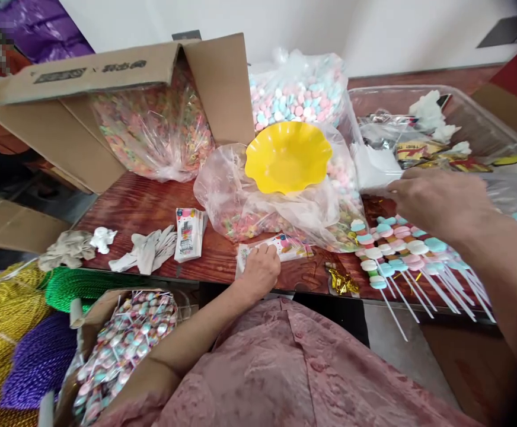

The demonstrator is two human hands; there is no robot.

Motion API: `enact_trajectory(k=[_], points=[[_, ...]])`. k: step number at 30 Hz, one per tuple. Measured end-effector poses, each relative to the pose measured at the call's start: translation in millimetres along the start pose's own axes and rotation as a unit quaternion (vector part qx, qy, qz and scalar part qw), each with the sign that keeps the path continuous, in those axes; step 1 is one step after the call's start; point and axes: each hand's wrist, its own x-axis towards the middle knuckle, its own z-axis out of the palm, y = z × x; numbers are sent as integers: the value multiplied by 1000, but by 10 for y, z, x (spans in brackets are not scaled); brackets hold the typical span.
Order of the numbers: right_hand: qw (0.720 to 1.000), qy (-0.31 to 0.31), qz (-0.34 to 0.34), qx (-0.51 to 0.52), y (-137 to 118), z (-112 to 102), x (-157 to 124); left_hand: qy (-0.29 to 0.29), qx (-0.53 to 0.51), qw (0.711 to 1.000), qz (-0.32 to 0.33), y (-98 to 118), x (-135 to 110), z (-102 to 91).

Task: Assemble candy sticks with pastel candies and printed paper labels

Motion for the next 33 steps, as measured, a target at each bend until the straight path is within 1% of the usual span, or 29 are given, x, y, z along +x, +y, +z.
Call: enact_trajectory(k=[1, 2, 3, 4, 5, 6, 8, 9, 10, 11, 12, 15, 16, 18, 21, 23, 25, 27, 30, 33], points=[[998, -15, -21, -49, -91, -123, -142, 9, 3, 1000, 10, -40, -23, 33], [997, -1, -31, -70, -187, -215, -304, 20, 5, 1000, 18, -82, -50, 59], [998, 16, -29, -56, -282, -269, -477, 32, 5, 999, 27, -120, -73, 80], [999, 31, -17, -19, -373, -281, -653, 42, 3, 998, 35, -150, -89, 93], [998, 59, 10, 27, -457, -253, -821, 51, 0, 998, 41, -169, -95, 101], [990, 112, 43, 78, -530, -191, -975, 57, -3, 997, 43, -179, -92, 103], [968, 125, 117, 183, -645, -2, -1211, 63, -2, 997, 37, -177, -63, 99], [958, 116, 132, 227, -691, 105, -1285, 62, 6, 998, 32, -172, -42, 98], [952, 97, 130, 258, -731, 208, -1328, 59, 16, 998, 31, -168, -22, 100], [951, 71, 112, 278, -770, 302, -1344, 58, 26, 997, 35, -169, -5, 107], [954, 41, 80, 286, -809, 381, -1335, 61, 31, 997, 43, -176, 8, 119], [965, -44, -39, 257, -943, 524, -1236, 100, 8, 993, 61, -236, 12, 167], [966, -59, -66, 242, -992, 547, -1200, 118, -9, 991, 59, -261, 2, 180], [967, -82, -95, 220, -1091, 583, -1149, 144, -45, 988, 44, -297, -28, 185], [967, -126, -113, 190, -1198, 654, -1134, 149, -111, 983, -9, -296, -72, 136], [966, -158, -116, 169, -1226, 716, -1146, 138, -154, 977, -47, -276, -80, 85], [966, -174, -112, 157, -1226, 767, -1158, 119, -186, 973, -74, -268, -66, 44], [967, -176, -103, 153, -1214, 793, -1162, 102, -210, 968, -93, -282, -38, 29], [972, -153, -94, 150, -1197, 779, -1156, 96, -231, 962, -111, -304, -7, 39], [974, -147, -94, 142, -1186, 722, -1159, 95, -190, 972, -100, -268, -21, 53]])
